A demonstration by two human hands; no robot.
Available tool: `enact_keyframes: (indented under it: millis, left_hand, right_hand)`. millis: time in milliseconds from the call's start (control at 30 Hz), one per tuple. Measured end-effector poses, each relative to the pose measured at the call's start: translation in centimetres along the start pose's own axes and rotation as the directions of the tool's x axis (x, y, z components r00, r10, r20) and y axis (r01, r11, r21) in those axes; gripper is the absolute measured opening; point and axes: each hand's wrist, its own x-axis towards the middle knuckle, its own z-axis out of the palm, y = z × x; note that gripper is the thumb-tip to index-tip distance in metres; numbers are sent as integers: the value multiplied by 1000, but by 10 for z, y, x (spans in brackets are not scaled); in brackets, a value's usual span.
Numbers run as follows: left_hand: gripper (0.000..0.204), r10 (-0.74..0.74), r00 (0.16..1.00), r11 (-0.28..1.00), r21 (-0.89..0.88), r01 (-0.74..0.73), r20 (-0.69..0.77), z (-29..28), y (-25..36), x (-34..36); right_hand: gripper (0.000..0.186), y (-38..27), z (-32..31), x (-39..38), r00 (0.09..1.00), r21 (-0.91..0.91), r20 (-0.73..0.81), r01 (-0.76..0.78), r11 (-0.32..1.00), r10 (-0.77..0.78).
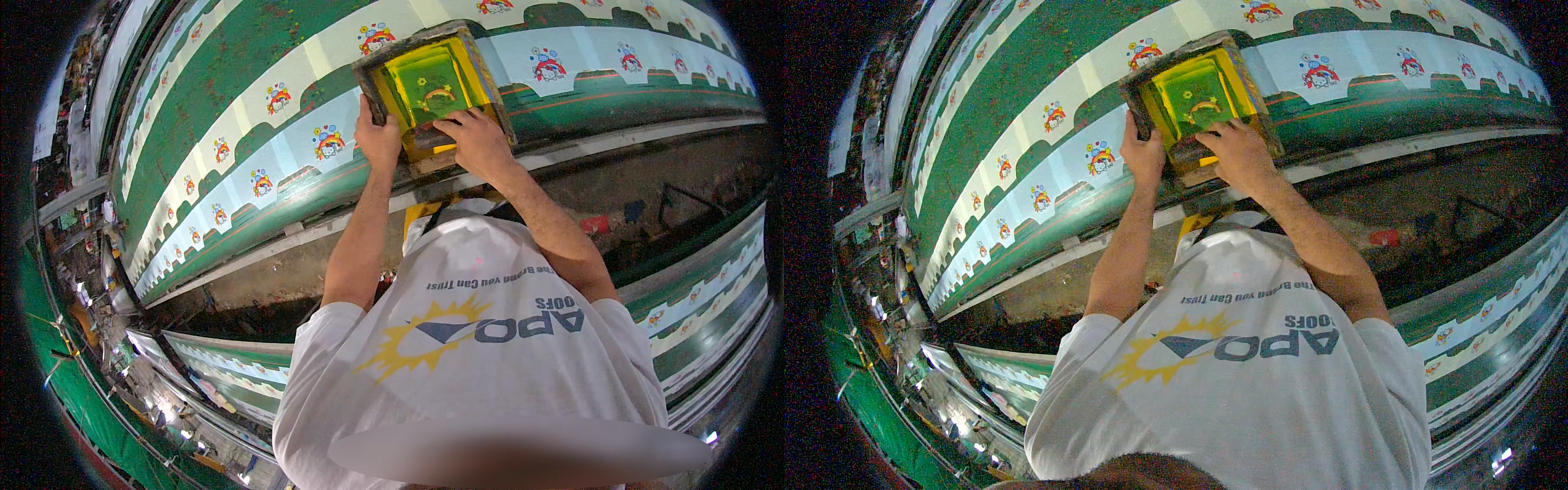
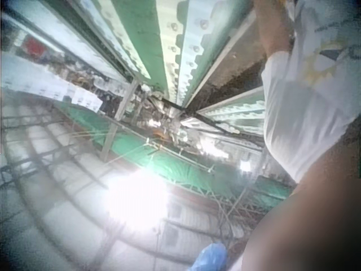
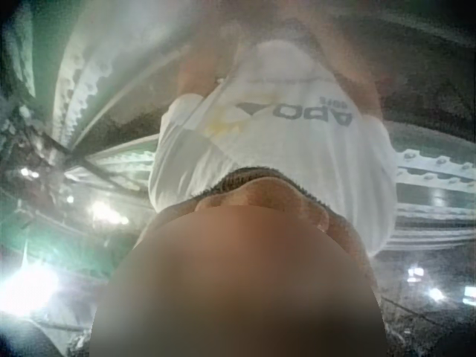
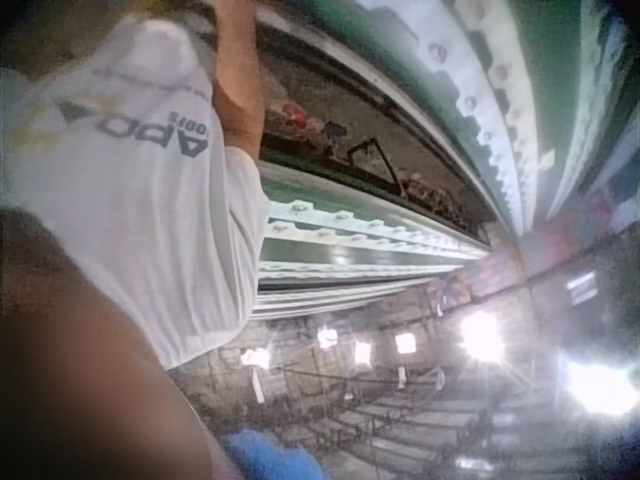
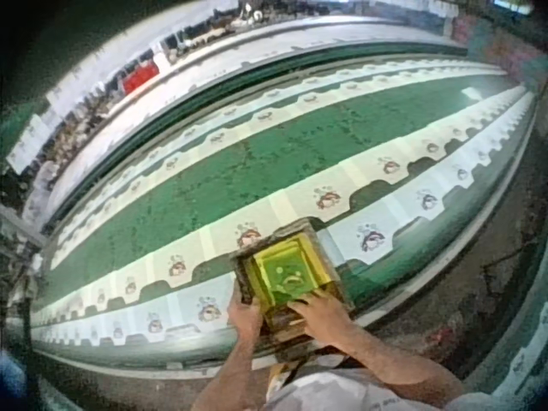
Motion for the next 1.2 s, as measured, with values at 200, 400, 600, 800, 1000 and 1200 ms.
enact_keyframes:
  millis: [200,400,600,800,1000,1200]
  left_hand:
    - [81,-47,997,994,104,41,56,-1,4,0]
    - [85,16,997,971,238,-35,82,-3,8,-4]
    - [87,27,992,986,161,-46,120,-4,10,-2]
    - [85,-9,991,988,153,-12,135,-9,20,-2]
    - [84,-10,993,997,83,0,116,-7,16,-2]
    - [85,56,995,998,27,-58,89,-1,4,-3]
  right_hand:
    - [56,6,-6,-6,992,-21,110,72,997,-69]
    - [60,9,6,14,996,-37,-71,59,998,-61]
    - [55,26,-4,91,996,-54,-60,61,997,-64]
    - [45,39,-29,146,992,-83,125,26,996,-16]
    - [44,39,-23,167,993,-159,111,59,986,-42]
    - [42,25,-21,123,975,-160,215,-19,987,54]
